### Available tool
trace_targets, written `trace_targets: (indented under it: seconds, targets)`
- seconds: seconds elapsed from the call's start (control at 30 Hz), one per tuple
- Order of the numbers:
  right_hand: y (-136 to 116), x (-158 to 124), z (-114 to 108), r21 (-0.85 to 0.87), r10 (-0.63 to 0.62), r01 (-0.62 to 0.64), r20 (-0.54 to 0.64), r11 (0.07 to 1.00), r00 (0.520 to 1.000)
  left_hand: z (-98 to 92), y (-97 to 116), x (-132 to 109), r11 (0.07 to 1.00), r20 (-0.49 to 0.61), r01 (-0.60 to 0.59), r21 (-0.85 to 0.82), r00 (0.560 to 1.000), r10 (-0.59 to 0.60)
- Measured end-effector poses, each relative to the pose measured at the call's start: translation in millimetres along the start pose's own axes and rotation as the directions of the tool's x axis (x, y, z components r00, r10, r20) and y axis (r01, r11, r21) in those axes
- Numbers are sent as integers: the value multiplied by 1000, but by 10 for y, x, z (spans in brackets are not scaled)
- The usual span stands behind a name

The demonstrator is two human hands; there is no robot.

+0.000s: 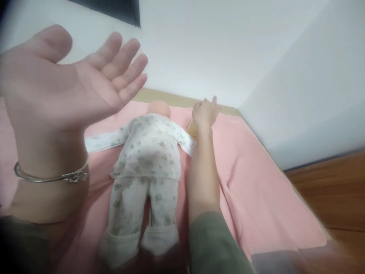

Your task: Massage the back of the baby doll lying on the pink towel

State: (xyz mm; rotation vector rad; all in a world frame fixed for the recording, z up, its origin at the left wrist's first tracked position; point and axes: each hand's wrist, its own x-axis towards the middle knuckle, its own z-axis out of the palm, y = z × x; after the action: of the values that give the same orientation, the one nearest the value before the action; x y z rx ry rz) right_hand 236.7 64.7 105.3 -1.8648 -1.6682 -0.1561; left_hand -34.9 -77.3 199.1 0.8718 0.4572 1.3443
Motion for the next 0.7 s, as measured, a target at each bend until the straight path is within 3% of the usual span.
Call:
trace_targets:
  seconds: [0.2,0.4,0.7]
  targets:
    - [-26,-33,-8,-15,29,-29,-5,999,1000,-163,137,-130,992,3,-35,120,999,35]
    - [-11,-73,-23,-12,60,-60,31,998,998,-94,132,-154,999,94,-21,-41,995,24]
    - [61,-45,-59,104,70,-84,130,991,989,113,31,-55,987,-90,100,-128,990,-112]
